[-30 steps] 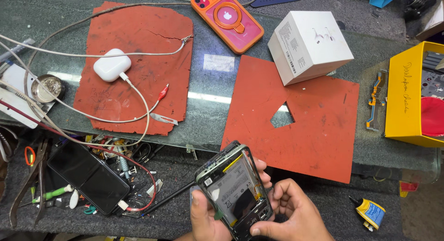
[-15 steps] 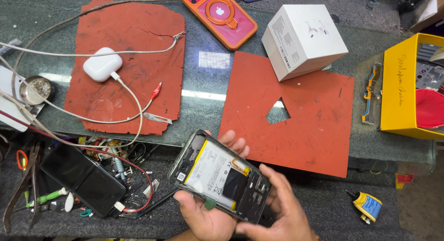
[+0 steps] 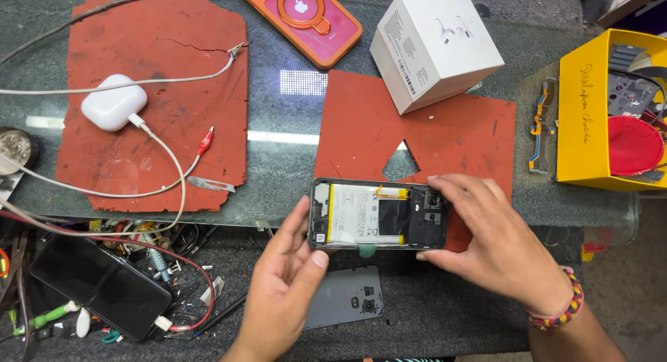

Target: The person disassembles a smartphone, removes the back cover, and uses tweezers to peel off adhesive tape from the internal components. The battery and motherboard are exposed during the process.

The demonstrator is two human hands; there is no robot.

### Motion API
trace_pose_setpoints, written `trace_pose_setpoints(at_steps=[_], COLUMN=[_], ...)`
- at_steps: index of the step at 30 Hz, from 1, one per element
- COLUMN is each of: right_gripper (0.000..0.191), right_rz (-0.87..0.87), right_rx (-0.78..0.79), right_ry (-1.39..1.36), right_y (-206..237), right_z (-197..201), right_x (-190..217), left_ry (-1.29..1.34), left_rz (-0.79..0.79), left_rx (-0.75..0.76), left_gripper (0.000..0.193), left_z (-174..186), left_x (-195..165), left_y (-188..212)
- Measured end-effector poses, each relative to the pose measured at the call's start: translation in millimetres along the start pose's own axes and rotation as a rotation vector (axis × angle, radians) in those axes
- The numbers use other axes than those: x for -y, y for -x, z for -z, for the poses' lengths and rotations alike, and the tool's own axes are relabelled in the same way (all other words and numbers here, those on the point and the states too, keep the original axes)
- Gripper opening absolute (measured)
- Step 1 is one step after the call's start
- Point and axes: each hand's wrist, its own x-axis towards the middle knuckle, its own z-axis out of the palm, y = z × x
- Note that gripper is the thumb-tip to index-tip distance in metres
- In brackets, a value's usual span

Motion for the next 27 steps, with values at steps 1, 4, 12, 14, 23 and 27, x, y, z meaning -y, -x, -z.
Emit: trace_pose_setpoints(at_steps=[1,4,12,14,23,27], right_gripper=[0.096,0.097,0.095,0.096,0.092,0.092], right_rz=[-0.008,-0.024,0.035,0.037,0.05,0.056], right_rx=[0.013,0.048,0.043,0.035,0.016,0.002], right_ry=[-0.002,-0.007,-0.043,-0.045,-0.088,-0.189], right_y=[-2,-3,-4,-3,-2,1], right_z=[1,4,5,5,1,-1], right_x=[-1,-1,-2,-4,-9,-12], left_ry=[0.007,-0.386,-1.024,-1.147,-1.234,-1.157], left_rz=[0.014,0.132,-0.066,-0.079,-0.324,-0.191], left_rx=[-0.003,-0.046,-0.106,-0.089,0.173,0.148], left_gripper=[0.073,0.084,0.08,0.081,0.101,0.101], left_z=[-1,7,1,1,10,17], left_x=[0,-10,-22,-27,-47,-39], left_y=[1,2,-1,-5,-31,-28])
